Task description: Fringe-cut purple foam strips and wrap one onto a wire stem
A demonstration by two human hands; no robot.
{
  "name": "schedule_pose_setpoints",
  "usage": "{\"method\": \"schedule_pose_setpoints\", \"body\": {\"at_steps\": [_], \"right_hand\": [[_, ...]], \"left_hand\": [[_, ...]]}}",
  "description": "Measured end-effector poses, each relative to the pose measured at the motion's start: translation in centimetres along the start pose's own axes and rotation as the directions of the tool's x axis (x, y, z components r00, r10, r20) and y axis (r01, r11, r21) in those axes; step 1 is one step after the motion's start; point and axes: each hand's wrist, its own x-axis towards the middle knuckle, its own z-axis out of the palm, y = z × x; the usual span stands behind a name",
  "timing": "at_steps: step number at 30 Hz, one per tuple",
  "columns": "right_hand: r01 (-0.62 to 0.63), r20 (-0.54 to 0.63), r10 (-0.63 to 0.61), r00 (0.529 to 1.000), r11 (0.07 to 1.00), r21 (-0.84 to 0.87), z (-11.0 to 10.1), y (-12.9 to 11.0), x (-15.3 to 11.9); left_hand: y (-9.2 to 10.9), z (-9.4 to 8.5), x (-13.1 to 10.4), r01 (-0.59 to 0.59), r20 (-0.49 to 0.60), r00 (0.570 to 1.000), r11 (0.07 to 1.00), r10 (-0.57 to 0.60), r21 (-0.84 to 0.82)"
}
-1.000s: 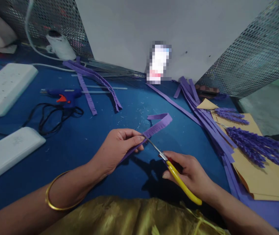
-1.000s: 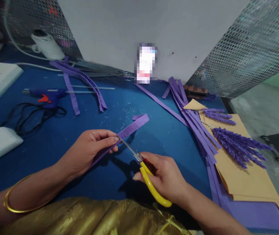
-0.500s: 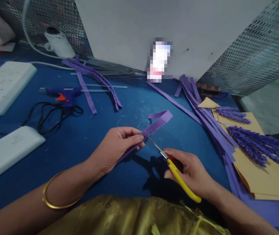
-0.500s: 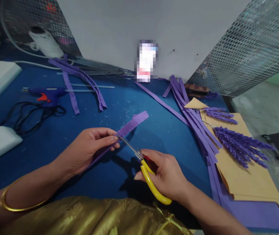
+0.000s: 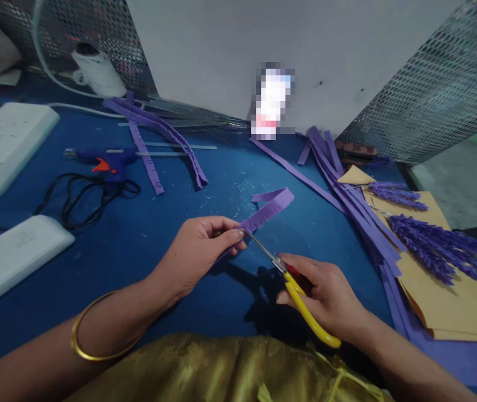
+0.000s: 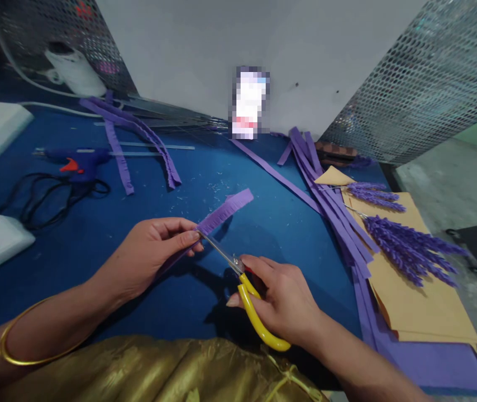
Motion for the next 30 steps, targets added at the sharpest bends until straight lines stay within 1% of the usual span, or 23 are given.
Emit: {"method": "schedule_pose_setpoints", "body": {"at_steps": [14,20,26,30], "right_hand": [[0.023,-0.007,-0.023,1.0,1.0,-0.011,0.2,0.0,-0.3],[-0.001,-0.003,0.001,1.0,1.0,-0.023,0.4,0.2,-0.2],[-0.015,0.03,0.014,0.999,0.999,0.031,0.0,-0.5,0.1],[-0.032,0.051,0.03,0.998,0.999,0.032,-0.1,-1.1,0.3]], "left_hand": [[0.0,-0.1,0.0,0.001,0.006,1.0,1.0,-0.001,0.006],[0.0,0.0,-0.1,0.008,0.0,1.0,1.0,-0.008,0.001],[-0.1,0.0,-0.1,0.004,0.027,1.0,1.0,-0.004,0.004],[-0.2,-0.2,-0.1,-0.025,0.049,0.998,1.0,0.026,-0.014]]}}
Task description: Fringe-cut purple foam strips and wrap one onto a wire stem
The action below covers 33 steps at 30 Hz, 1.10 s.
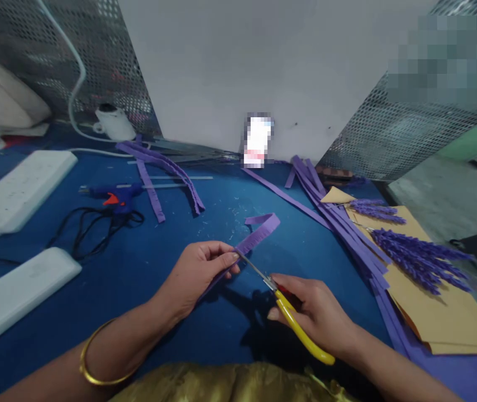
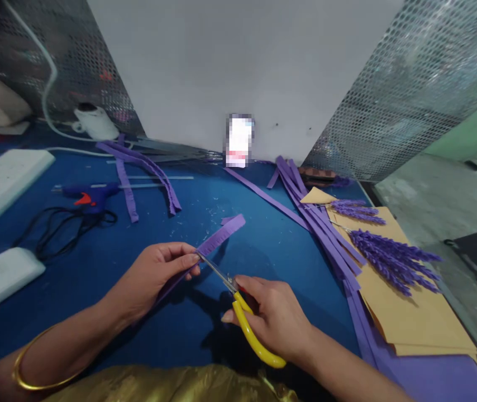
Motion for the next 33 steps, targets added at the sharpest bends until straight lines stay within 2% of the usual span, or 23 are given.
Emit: {"method": "schedule_pose_setpoints", "body": {"at_steps": [6,13,17,22,26,30,33], "right_hand": [[0.032,-0.049,-0.035,0.998,0.998,-0.058,0.2,-0.1,0.1],[0.046,-0.188,-0.07,0.98,0.991,-0.125,-0.3,-0.9,0.5],[0.047,-0.214,-0.073,0.974,0.991,-0.126,-1.7,-1.7,0.8],[0.093,-0.22,-0.121,0.968,0.987,-0.133,-5.0,-2.7,1.8],[0.139,-0.205,-0.148,0.968,0.989,-0.057,-7.2,-3.3,2.6],[0.201,-0.186,-0.185,0.965,0.977,0.068,-7.6,-2.7,2.8],[0.208,-0.186,-0.191,0.964,0.975,0.074,-7.1,-2.2,2.7]], "left_hand": [[-0.2,-0.3,0.2,-0.03,0.023,0.999,0.999,0.031,-0.037],[1.0,0.0,0.3,-0.102,-0.039,0.994,0.995,0.101,-0.02],[2.5,0.2,0.5,-0.166,-0.053,0.985,0.986,0.164,-0.033],[5.4,0.5,0.7,-0.265,-0.051,0.964,0.96,0.262,-0.086],[7.7,0.7,0.9,-0.32,-0.047,0.947,0.94,0.316,-0.122],[8.5,0.7,0.9,-0.356,-0.013,0.934,0.925,0.357,-0.131],[8.3,0.8,0.8,-0.389,0.0,0.921,0.917,0.391,-0.087]]}}
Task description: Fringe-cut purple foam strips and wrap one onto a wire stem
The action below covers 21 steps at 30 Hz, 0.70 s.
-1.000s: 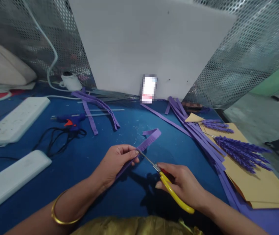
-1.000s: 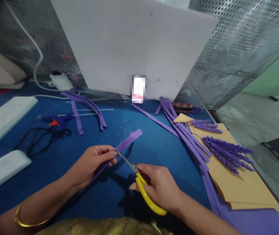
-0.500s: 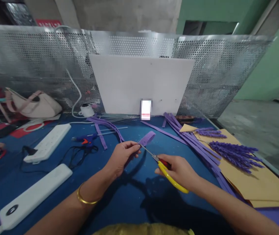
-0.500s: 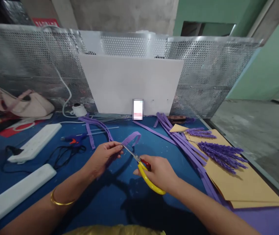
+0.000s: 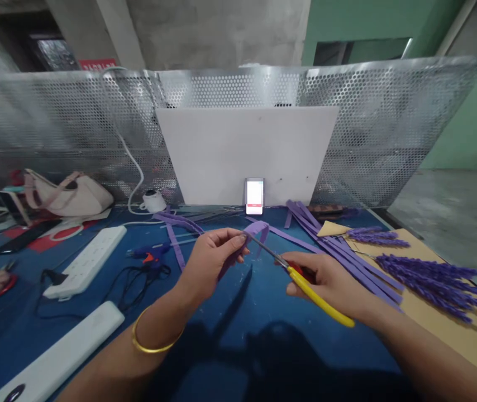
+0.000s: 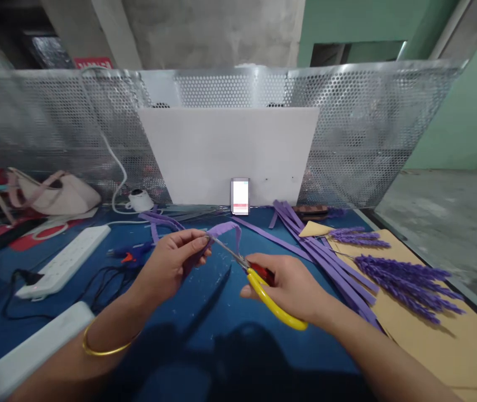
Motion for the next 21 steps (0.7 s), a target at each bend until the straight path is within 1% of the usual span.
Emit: {"method": "schedule_pose_setpoints", "body": {"at_steps": [4,6,8,10,14,18,21], "right_hand": [[0.01,-0.029,-0.013,0.999,0.995,-0.098,0.6,0.3,0.0],[0.016,-0.031,-0.019,0.999,0.994,-0.109,0.7,0.4,0.2],[0.007,-0.007,-0.008,1.0,0.998,-0.057,0.6,0.5,0.3],[-0.015,0.038,0.014,0.999,0.999,0.035,0.5,0.6,0.4],[-0.071,0.118,0.049,0.992,0.979,0.193,0.2,0.8,0.3],[-0.092,0.127,0.059,0.99,0.958,0.271,0.5,1.3,0.3],[-0.092,0.111,0.063,0.992,0.958,0.27,0.9,1.6,0.3]], "left_hand": [[-0.4,0.2,-0.2,-0.021,-0.022,1.0,0.998,0.023,0.059],[-0.5,0.3,-0.2,-0.017,-0.038,0.999,0.997,0.02,0.073],[-0.5,0.2,-0.2,-0.013,-0.031,0.999,0.996,0.016,0.089],[-0.4,0.1,-0.1,-0.01,-0.016,1.0,0.994,0.012,0.107],[-0.2,-0.2,0.1,0.009,0.012,1.0,0.993,-0.011,0.119],[-0.4,-0.3,0.3,0.059,0.02,0.998,0.995,-0.06,0.079],[-0.5,-0.2,0.2,0.043,0.011,0.999,0.994,-0.044,0.105]]}}
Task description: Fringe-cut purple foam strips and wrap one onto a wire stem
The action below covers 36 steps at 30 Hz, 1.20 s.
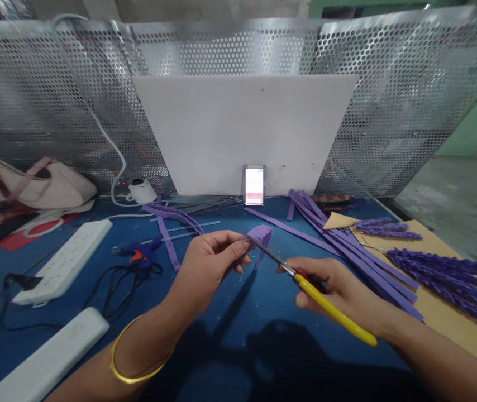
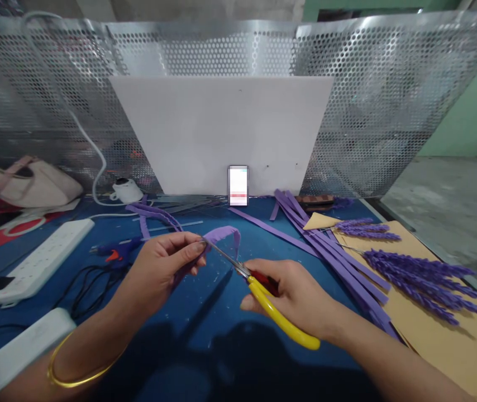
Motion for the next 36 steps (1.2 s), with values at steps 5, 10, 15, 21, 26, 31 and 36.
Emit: {"method": "schedule_pose_setpoints", "body": {"at_steps": [5,10,15,21,26,31,36], "right_hand": [[0.018,-0.012,-0.018,1.0,1.0,0.009,0.2,0.0,-0.1],[0.022,-0.015,-0.022,1.0,1.0,-0.006,0.2,0.0,0.0],[0.035,0.0,-0.035,0.999,0.998,0.043,0.1,0.1,0.1],[0.044,-0.01,-0.044,0.999,0.998,0.045,-0.1,-0.4,0.0],[0.001,-0.05,-0.004,0.999,0.997,-0.076,-0.1,-0.6,0.0],[0.044,-0.104,-0.075,0.992,0.961,-0.275,-0.1,-1.1,-0.1],[0.092,-0.099,-0.138,0.986,0.924,-0.372,-0.2,-1.5,-0.2]], "left_hand": [[0.0,0.1,-0.3,-0.048,-0.021,0.999,0.998,0.048,0.036],[-0.1,-0.1,-0.2,-0.024,0.003,1.0,1.0,0.024,-0.01],[0.0,-0.1,-0.1,0.017,0.016,1.0,0.997,-0.016,-0.07],[0.2,0.0,0.1,0.087,0.078,0.994,0.982,-0.075,-0.167],[0.4,0.1,-0.1,0.051,0.022,0.999,0.993,-0.049,-0.109],[0.5,0.2,-0.3,0.013,-0.029,0.999,0.996,-0.016,-0.091],[0.5,0.3,-0.3,-0.002,-0.027,1.0,0.995,-0.001,-0.103]]}}
